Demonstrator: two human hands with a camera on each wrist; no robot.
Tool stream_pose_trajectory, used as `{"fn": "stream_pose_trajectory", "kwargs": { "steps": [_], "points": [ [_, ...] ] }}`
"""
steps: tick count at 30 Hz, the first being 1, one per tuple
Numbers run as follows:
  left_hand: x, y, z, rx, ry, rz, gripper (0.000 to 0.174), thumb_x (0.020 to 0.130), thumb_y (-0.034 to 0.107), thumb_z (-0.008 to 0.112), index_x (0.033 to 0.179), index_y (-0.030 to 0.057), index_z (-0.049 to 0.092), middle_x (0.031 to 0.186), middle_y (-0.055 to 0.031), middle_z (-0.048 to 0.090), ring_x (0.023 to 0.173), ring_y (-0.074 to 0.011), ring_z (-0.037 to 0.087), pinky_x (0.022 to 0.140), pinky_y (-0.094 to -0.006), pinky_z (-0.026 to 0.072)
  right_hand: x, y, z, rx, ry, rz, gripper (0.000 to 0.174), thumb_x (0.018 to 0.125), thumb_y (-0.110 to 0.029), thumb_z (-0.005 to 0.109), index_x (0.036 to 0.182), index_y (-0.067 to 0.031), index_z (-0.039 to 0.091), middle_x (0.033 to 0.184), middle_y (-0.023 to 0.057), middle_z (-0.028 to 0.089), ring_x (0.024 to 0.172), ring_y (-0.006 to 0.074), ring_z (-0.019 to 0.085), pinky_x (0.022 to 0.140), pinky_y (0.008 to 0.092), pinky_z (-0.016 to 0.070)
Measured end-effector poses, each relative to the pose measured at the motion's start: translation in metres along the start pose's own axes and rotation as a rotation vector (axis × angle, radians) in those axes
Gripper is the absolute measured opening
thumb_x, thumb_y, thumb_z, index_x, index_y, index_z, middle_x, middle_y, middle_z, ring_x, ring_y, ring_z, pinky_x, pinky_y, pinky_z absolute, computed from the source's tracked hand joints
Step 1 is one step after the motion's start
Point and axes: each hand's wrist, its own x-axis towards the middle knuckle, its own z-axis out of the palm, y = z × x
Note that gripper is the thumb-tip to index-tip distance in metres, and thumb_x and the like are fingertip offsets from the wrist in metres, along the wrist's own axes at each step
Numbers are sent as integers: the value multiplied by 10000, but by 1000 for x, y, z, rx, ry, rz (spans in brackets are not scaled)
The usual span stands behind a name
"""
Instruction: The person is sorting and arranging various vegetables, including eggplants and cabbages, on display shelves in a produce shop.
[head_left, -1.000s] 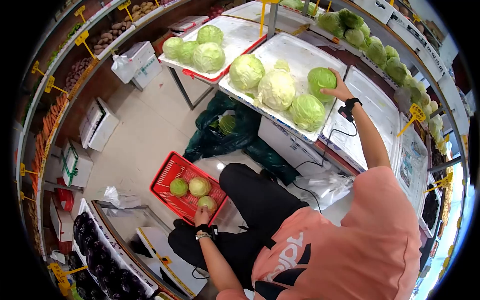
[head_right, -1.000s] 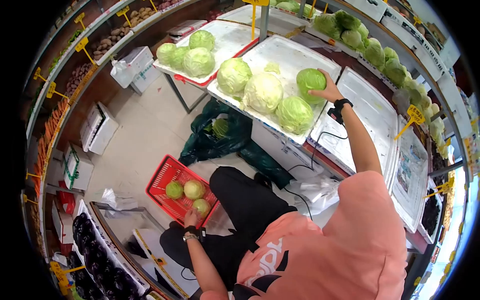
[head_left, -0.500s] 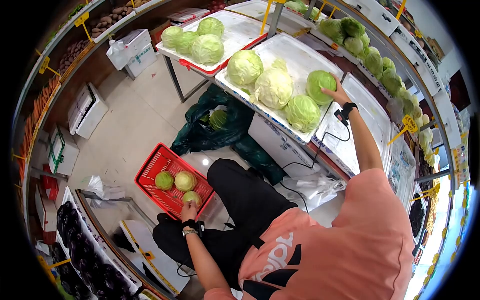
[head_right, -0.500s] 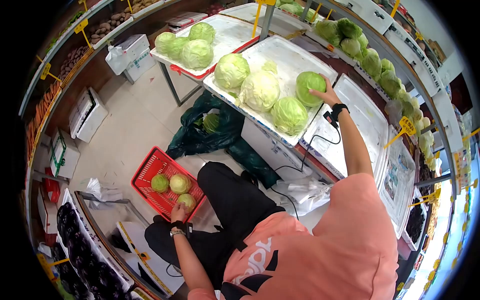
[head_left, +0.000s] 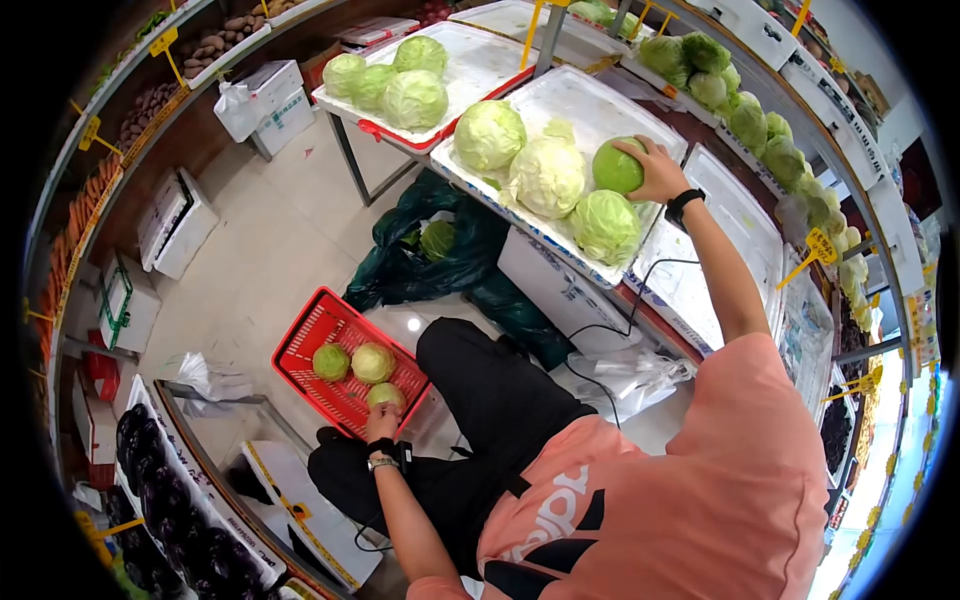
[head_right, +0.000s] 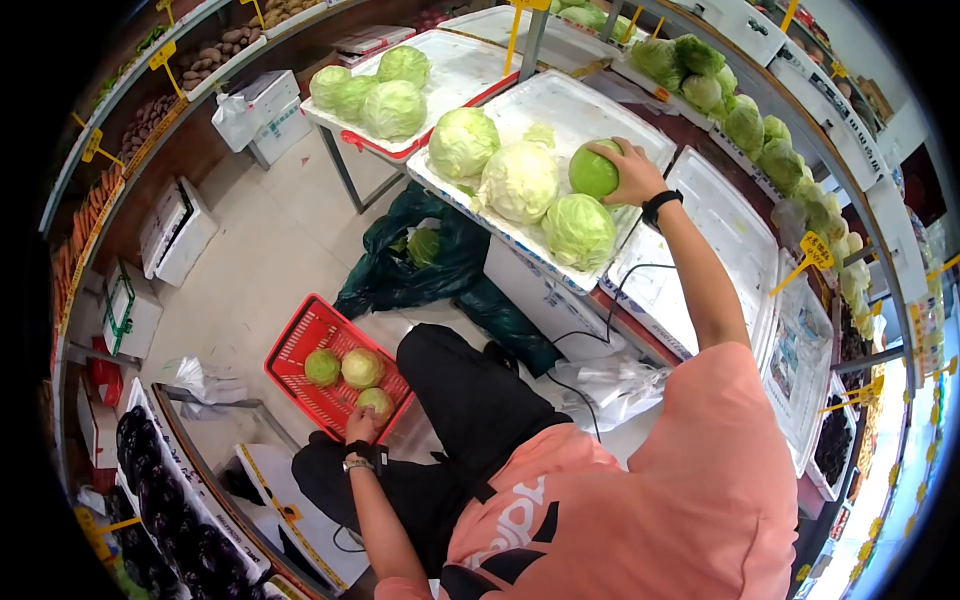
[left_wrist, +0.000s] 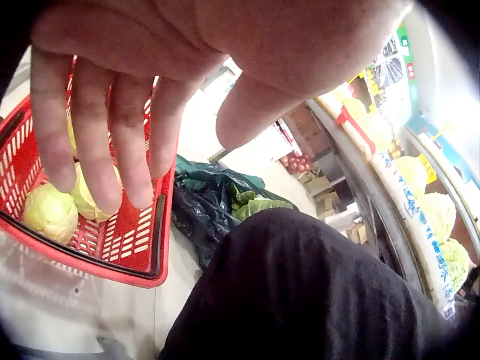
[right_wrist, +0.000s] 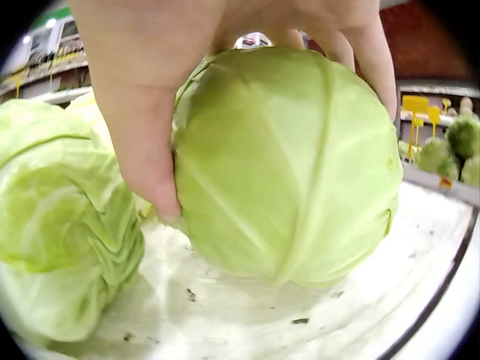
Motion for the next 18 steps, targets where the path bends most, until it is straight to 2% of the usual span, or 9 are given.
{"fn": "stream_pose_trajectory", "kwargs": {
  "steps": [2,3,6,9,12,15,17,18],
  "points": [
    [-2,7,-6,38,-18,-7,350,975,278,557,1126,-28,633,847,-87,704,719,-167,672,683,-299,522,-5,-13,-10,-118,-41,-53,1024,516,-213,864,1430,-388,436,1483,163,391,1295,446,433,1031,503,475],
    [-4,8,-5,22,-15,-10,350,974,279,557,1127,-27,634,848,-88,705,722,-167,673,686,-302,523,-5,-9,-8,-140,-65,-40,1060,501,-219,879,1440,-390,417,1497,138,369,1322,425,406,1037,518,469],
    [-6,9,-2,-17,1,-10,354,974,285,557,1128,-24,636,851,-89,707,730,-171,675,694,-311,526,-9,10,6,-98,-132,-97,1099,492,-226,896,1455,-385,391,1497,131,370,1326,423,397,1061,523,448],
    [-4,4,-2,-3,9,4,366,975,299,556,1129,-22,639,856,-97,710,739,-179,679,703,-325,529,-16,19,3,-30,-127,-92,1131,497,-229,906,1483,-335,363,1519,127,352,1358,422,360,1102,513,406],
    [2,1,-3,21,-5,20,370,974,304,556,1129,-20,642,863,-106,714,746,-184,681,714,-328,528,-17,29,4,106,-126,-93,1104,540,-226,896,1498,-264,350,1550,139,315,1381,426,327,1143,511,351],
    [20,-17,3,-8,1,46,370,971,307,562,1125,-19,645,874,-109,717,763,-183,680,725,-322,523,-15,29,2,105,-140,-98,1042,593,-245,881,1496,-217,362,1557,164,311,1384,436,323,1157,510,318],
    [17,-18,3,25,5,80,381,962,329,574,1135,-3,649,897,-107,718,803,-191,682,739,-327,524,-15,27,-3,37,-91,-127,967,649,-287,870,1481,-193,388,1531,189,347,1384,442,322,1148,504,321],
    [-6,12,-1,51,-10,71,417,954,371,571,1151,12,649,956,-138,726,890,-241,699,793,-351,526,-11,20,-12,-11,-45,-159,855,720,-314,841,1453,-147,433,1496,210,394,1382,429,338,1140,491,325]
  ]
}}
